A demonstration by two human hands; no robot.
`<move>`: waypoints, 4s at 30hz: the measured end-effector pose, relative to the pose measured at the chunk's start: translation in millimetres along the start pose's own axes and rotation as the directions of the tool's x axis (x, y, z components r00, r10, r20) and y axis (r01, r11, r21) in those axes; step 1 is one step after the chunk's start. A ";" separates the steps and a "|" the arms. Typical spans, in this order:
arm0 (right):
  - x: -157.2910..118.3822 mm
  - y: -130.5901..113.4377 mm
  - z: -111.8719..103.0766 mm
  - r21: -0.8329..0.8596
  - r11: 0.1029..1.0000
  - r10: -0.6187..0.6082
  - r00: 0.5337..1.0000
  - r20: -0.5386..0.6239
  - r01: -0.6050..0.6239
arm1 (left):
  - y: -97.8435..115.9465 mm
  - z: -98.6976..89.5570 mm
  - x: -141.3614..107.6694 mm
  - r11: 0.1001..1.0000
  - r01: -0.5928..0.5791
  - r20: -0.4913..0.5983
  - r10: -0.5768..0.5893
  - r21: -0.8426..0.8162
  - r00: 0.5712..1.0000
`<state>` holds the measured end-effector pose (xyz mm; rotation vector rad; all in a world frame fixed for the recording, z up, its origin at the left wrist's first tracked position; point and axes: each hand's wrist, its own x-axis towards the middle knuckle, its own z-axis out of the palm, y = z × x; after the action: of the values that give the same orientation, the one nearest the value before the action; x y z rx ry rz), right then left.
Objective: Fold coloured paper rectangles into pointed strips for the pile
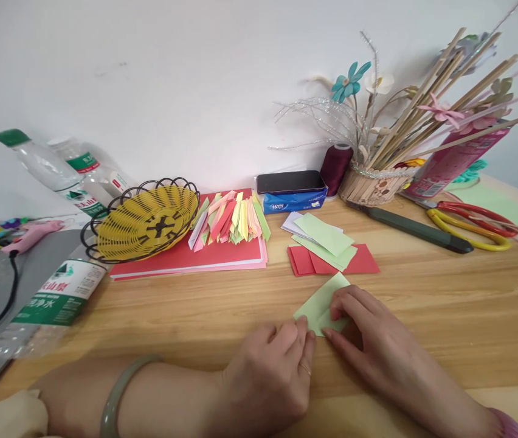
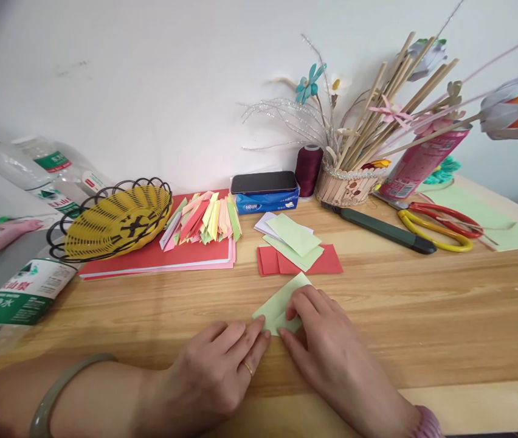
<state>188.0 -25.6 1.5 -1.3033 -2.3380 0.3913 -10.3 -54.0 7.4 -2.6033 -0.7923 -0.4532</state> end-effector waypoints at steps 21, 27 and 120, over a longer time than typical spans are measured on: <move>-30.9 -30.7 -10.9 -0.123 0.909 -0.395 0.917 0.058 0.399 | -32.5 12.2 11.3 0.987 0.104 0.060 -0.097 -0.121 0.993; -22.1 -26.6 -17.3 -0.037 0.948 -0.317 0.948 -0.040 0.315 | -33.8 22.3 10.0 0.973 0.011 -0.138 -0.043 -0.228 0.989; -0.7 -2.3 -2.8 -0.010 0.986 -0.168 0.985 0.029 0.168 | -22.8 14.6 8.2 0.991 -0.075 -0.049 0.069 -0.115 0.996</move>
<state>188.0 -27.3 4.8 -1.1015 -2.4548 0.3436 -14.4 -26.3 3.9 -2.7087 -0.6734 -0.5505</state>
